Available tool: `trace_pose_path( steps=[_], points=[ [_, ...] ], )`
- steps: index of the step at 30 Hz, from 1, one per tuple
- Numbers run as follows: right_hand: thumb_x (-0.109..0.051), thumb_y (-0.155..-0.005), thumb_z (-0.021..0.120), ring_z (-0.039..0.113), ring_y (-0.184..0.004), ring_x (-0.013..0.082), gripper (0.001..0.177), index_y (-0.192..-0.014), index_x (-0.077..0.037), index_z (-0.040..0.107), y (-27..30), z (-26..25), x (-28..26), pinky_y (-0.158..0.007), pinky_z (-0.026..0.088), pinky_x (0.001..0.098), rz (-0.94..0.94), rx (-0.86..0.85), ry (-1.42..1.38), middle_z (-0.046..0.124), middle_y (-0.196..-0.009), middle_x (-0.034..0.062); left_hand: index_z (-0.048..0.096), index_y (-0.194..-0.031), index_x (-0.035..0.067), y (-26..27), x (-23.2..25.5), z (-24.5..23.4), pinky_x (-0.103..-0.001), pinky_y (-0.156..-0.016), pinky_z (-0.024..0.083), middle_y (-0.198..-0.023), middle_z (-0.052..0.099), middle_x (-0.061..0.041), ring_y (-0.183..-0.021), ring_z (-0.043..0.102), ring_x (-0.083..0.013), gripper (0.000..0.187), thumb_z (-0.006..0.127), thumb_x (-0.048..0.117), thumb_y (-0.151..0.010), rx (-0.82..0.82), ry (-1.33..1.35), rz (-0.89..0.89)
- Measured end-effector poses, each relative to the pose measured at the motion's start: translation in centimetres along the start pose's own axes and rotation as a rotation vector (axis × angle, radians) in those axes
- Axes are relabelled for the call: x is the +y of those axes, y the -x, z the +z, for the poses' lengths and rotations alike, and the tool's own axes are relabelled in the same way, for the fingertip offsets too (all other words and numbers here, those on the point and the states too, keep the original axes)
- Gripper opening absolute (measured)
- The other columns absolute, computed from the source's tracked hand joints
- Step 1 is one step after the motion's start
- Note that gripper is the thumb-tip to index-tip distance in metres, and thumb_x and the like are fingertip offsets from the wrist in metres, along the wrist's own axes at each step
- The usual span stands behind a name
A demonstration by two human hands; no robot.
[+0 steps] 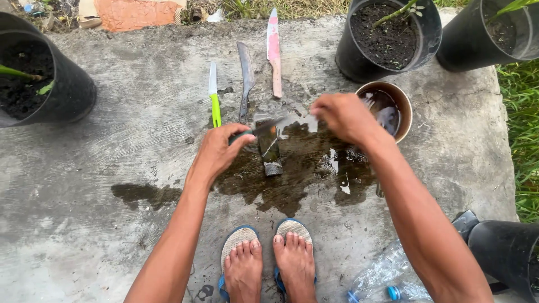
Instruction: Sharpening a small metal blade on a whetstone using water for lubrication
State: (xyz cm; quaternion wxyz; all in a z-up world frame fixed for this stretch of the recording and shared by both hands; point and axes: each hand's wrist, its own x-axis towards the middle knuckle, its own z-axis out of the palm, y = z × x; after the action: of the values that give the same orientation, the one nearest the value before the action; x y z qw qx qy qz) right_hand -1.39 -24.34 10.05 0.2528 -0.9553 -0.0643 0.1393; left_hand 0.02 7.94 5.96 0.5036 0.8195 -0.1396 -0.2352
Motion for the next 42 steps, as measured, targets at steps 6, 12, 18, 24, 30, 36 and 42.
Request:
trace_pose_path(
  steps=[6, 12, 18, 24, 30, 36, 42],
  points=[
    [-0.009, -0.100, 0.067, 0.068, -0.082, 0.0167, 0.013, -0.108, -0.005, 0.076, 1.9, 4.1, -4.3, -0.086, 0.055, 0.0362, 0.063, 0.267, -0.653, 0.075, -0.083, 0.0097, 0.063, -0.127, 0.004, 0.5, 0.8, 0.8, -0.041, -0.090, 0.054, -0.098, 0.076, -0.018, -0.092, 0.070, -0.0228, 0.034, 0.064, 0.026, -0.102, 0.042, 0.323, -0.051],
    [-0.030, -0.100, 0.064, 0.055, -0.131, 0.0454, 0.070, -0.159, -0.011, 0.032, 2.5, 8.5, -10.4, -0.109, 0.046, 0.0609, 0.266, -0.077, -0.919, 0.054, -0.139, 0.0317, 0.057, -0.124, 0.003, 0.9, 3.9, 2.0, -0.047, -0.091, 0.054, -0.105, 0.075, -0.024, -0.101, 0.073, -0.0314, 0.035, 0.061, 0.031, -0.104, 0.080, 0.317, -0.128],
    [-0.011, -0.105, 0.045, 0.056, -0.123, 0.0436, 0.061, -0.160, -0.004, 0.018, 3.2, 9.6, -11.4, -0.106, 0.047, 0.0631, 0.141, 0.055, -0.931, 0.049, -0.136, 0.0328, 0.062, -0.117, 0.005, 0.8, 5.3, 2.9, -0.042, -0.085, 0.054, -0.094, 0.078, -0.012, -0.090, 0.075, -0.0269, 0.049, 0.071, 0.048, -0.095, 0.224, 0.155, -0.174],
    [-0.052, -0.107, 0.039, 0.022, -0.042, -0.0003, 0.050, -0.134, -0.012, 0.054, 4.0, 10.3, -7.3, -0.035, 0.022, 0.0147, 0.313, -0.023, -1.768, 0.028, -0.063, -0.0068, 0.058, -0.133, 0.000, 1.0, 4.7, 1.8, -0.045, -0.087, 0.053, -0.105, 0.075, -0.021, -0.094, 0.072, -0.0318, 0.043, 0.053, 0.034, -0.108, 0.299, 0.170, -0.187],
    [-0.056, -0.107, 0.036, 0.021, -0.038, -0.0004, 0.054, -0.129, -0.011, 0.057, 5.2, 11.4, -5.2, -0.035, 0.020, 0.0147, 0.328, -0.148, -1.968, 0.027, -0.059, -0.0040, 0.067, -0.126, 0.007, 0.2, 3.0, 2.0, -0.032, -0.074, 0.051, -0.095, 0.076, -0.009, -0.076, 0.067, -0.0147, 0.032, 0.059, 0.030, -0.105, 0.331, 0.174, -0.084],
    [-0.050, -0.109, 0.035, 0.037, -0.040, 0.0064, 0.052, -0.132, -0.008, 0.057, 5.2, 12.2, -5.5, -0.038, 0.030, 0.0227, 0.279, -0.051, -1.683, 0.049, -0.070, 0.0048, 0.064, -0.131, 0.002, 0.1, 4.5, 2.2, -0.032, -0.073, 0.050, -0.098, 0.074, -0.016, -0.077, 0.064, -0.0185, 0.035, 0.055, 0.026, -0.108, 0.334, 0.195, -0.027],
    [-0.034, -0.105, 0.053, 0.067, -0.094, 0.0318, 0.042, -0.146, -0.026, 0.058, 6.8, 10.9, 0.2, -0.083, 0.054, 0.0470, 0.058, 0.129, -0.003, 0.068, -0.107, 0.0038, 0.051, -0.145, 0.000, 1.4, -0.1, 4.9, -0.044, -0.086, 0.054, -0.115, 0.060, -0.021, -0.101, 0.061, -0.0322, 0.042, 0.049, 0.016, -0.106, 0.281, -0.134, 0.070]
  ],
)
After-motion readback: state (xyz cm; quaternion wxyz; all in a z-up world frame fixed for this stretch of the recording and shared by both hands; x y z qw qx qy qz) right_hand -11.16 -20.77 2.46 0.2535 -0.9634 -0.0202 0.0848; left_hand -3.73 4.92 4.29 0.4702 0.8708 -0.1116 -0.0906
